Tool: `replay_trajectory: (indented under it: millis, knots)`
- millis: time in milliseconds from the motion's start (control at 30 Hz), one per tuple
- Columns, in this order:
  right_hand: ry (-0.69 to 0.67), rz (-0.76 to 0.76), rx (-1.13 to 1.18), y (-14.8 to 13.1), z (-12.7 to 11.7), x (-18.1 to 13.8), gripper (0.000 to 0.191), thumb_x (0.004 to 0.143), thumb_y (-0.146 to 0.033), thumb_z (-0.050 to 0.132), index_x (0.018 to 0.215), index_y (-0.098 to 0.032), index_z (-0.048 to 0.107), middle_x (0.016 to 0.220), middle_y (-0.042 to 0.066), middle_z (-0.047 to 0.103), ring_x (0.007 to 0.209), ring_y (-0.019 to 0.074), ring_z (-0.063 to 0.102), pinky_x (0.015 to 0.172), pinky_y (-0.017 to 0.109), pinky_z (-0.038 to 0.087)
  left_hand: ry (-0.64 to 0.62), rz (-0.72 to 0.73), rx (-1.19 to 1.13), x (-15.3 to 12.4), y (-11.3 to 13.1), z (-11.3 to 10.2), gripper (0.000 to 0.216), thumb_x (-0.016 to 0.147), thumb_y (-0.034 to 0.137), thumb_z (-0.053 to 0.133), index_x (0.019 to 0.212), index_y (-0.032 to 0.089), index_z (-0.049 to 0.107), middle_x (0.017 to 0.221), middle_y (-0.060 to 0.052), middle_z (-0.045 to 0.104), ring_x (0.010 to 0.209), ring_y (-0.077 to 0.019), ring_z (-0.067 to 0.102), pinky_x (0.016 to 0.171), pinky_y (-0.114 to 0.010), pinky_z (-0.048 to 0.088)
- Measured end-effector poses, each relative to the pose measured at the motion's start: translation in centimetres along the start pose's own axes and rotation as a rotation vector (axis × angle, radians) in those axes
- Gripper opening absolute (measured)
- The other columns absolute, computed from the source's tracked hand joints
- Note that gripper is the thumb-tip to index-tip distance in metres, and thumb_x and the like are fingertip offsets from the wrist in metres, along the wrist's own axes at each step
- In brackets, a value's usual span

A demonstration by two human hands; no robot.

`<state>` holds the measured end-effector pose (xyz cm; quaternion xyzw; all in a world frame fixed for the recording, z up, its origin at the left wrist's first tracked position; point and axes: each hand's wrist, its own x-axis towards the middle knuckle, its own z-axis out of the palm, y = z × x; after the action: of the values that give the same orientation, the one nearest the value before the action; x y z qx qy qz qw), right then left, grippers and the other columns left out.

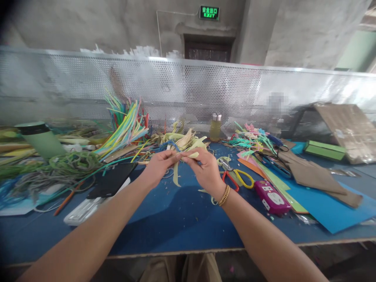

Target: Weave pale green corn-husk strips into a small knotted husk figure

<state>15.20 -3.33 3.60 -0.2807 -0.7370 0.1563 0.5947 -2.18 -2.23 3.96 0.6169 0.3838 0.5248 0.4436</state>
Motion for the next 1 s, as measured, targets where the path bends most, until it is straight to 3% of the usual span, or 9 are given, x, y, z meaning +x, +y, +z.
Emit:
replay_trajectory:
  millis: [133, 233, 333, 467, 600, 800, 1000]
  knots:
    - [-0.017, 0.171, 0.132, 1.0, 0.4, -0.2, 0.021, 0.084, -0.035, 0.067, 0.101, -0.024, 0.068, 0.073, 0.0, 0.066, 0.062, 0.0139, 0.062, 0.061, 0.029, 0.052, -0.018, -0.046, -0.09, -0.1, -0.1, 0.2, 0.023, 0.076, 0.04, 0.072, 0.069, 0.019, 0.066, 0.057, 0.002, 0.049, 0.052, -0.0097, 0.036, 0.053, -0.027, 0.025]
    - [-0.036, 0.168, 0.021, 1.1, 0.3, -0.2, 0.016, 0.089, -0.037, 0.06, 0.088, -0.022, 0.066, 0.069, 0.0, 0.065, 0.061, 0.0135, 0.062, 0.059, 0.027, 0.05, -0.037, -0.047, -0.087, 0.0, -0.3, 0.3, 0.023, 0.076, 0.041, 0.071, 0.072, 0.018, 0.068, 0.058, 0.002, 0.05, 0.054, -0.0101, 0.039, 0.055, -0.026, 0.028]
    - [-0.035, 0.147, -0.093, 0.7, 0.1, -0.1, 0.026, 0.093, -0.038, 0.052, 0.077, -0.021, 0.064, 0.065, 0.0, 0.064, 0.06, 0.0134, 0.062, 0.059, 0.026, 0.047, -0.031, -0.052, -0.09, 0.1, -0.5, 0.3, 0.024, 0.077, 0.041, 0.069, 0.072, 0.018, 0.068, 0.06, 0.001, 0.053, 0.058, -0.0116, 0.044, 0.058, -0.026, 0.033]
    - [-0.016, 0.167, -0.091, 0.7, 0.1, -0.1, 0.028, 0.091, -0.039, 0.055, 0.073, -0.021, 0.065, 0.061, 0.0, 0.061, 0.057, 0.0139, 0.061, 0.056, 0.025, 0.045, -0.001, -0.077, -0.131, 0.2, -0.9, 0.3, 0.023, 0.078, 0.04, 0.066, 0.072, 0.018, 0.069, 0.063, 0.0, 0.056, 0.059, -0.0123, 0.047, 0.06, -0.027, 0.035]
    - [0.001, 0.217, -0.043, 1.3, 0.3, -0.3, 0.02, 0.087, -0.038, 0.06, 0.079, -0.021, 0.068, 0.063, 0.0, 0.062, 0.055, 0.0133, 0.059, 0.055, 0.025, 0.044, 0.002, -0.056, -0.084, 0.2, -0.9, 0.4, 0.022, 0.08, 0.039, 0.065, 0.078, 0.018, 0.071, 0.065, -0.001, 0.057, 0.059, -0.0113, 0.045, 0.058, -0.026, 0.033]
    - [-0.008, 0.287, -0.016, 1.9, 0.6, -0.3, 0.024, 0.088, -0.039, 0.058, 0.078, -0.019, 0.067, 0.059, -0.001, 0.057, 0.055, 0.0123, 0.056, 0.056, 0.024, 0.043, 0.022, -0.007, -0.067, 0.0, -0.3, 0.7, 0.026, 0.079, 0.03, 0.068, 0.102, 0.02, 0.067, 0.062, 0.003, 0.051, 0.056, -0.01, 0.042, 0.056, -0.025, 0.031]
    - [0.001, 0.299, 0.083, 2.2, 0.9, -0.4, 0.019, 0.085, -0.038, 0.06, 0.087, -0.02, 0.066, 0.072, 0.0, 0.062, 0.058, 0.0114, 0.056, 0.057, 0.025, 0.046, 0.005, -0.011, -0.026, -0.2, 0.1, 0.9, 0.014, 0.08, 0.024, 0.063, 0.093, 0.02, 0.063, 0.065, 0.002, 0.054, 0.057, -0.0107, 0.046, 0.057, -0.026, 0.032]
